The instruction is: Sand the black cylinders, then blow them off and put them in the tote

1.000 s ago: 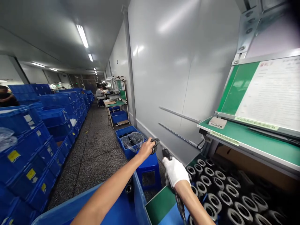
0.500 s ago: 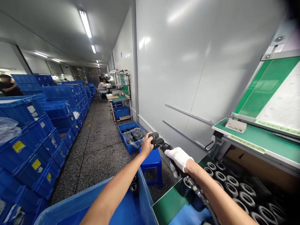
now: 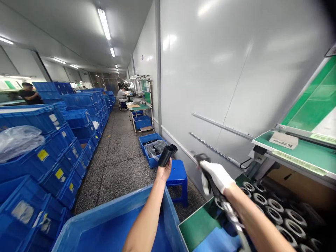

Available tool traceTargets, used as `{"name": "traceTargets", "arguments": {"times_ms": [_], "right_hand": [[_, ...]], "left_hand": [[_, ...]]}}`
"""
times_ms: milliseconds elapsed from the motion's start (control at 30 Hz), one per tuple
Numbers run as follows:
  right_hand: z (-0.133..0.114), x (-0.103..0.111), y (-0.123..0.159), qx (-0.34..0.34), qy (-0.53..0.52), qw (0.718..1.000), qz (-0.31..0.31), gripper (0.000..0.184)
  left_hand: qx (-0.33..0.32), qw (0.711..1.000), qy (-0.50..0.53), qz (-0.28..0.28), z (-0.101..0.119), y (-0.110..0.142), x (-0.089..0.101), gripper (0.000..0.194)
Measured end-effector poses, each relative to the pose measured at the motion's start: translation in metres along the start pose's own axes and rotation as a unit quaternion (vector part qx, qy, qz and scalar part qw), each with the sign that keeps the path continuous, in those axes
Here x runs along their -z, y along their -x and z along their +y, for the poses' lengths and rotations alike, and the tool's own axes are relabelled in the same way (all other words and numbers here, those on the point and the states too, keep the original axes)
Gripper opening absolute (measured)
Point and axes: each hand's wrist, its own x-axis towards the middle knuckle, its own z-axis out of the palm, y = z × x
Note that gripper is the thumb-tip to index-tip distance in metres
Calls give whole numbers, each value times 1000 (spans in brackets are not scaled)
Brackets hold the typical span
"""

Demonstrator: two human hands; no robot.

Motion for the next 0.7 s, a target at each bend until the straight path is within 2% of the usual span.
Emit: {"name": "traceTargets", "arguments": {"times_ms": [100, 233, 300, 367, 467, 500, 600, 667, 700], "right_hand": [[-1, 6, 4, 4, 4, 1000, -11, 59], [-7, 9, 16, 7, 18, 998, -58, 55], [-8, 9, 29, 2, 22, 998, -66, 60], [0, 5, 48, -20, 8, 993, -114, 68], [33, -8, 83, -49, -61, 967, -241, 70], [50, -15, 96, -55, -85, 960, -260, 70], [104, -37, 130, -92, -126, 961, -227, 75], [138, -49, 145, -119, -113, 964, -208, 78], [151, -54, 150, -128, -105, 964, -207, 78]], "left_hand": [[-2, 1000, -17, -10, 3, 15, 19, 24], [-18, 997, -69, -17, 9, 28, 29, 24], [-28, 993, -112, -10, 16, 34, 33, 22], [-38, 985, -168, 10, 30, 44, 45, 21], [-51, 958, -277, 54, 64, 71, 85, 27], [-52, 944, -319, 68, 77, 84, 100, 30], [-39, 888, -450, 86, 107, 136, 140, 32], [-11, 846, -530, 65, 106, 176, 153, 26], [6, 825, -563, 48, 98, 194, 155, 23]]}}
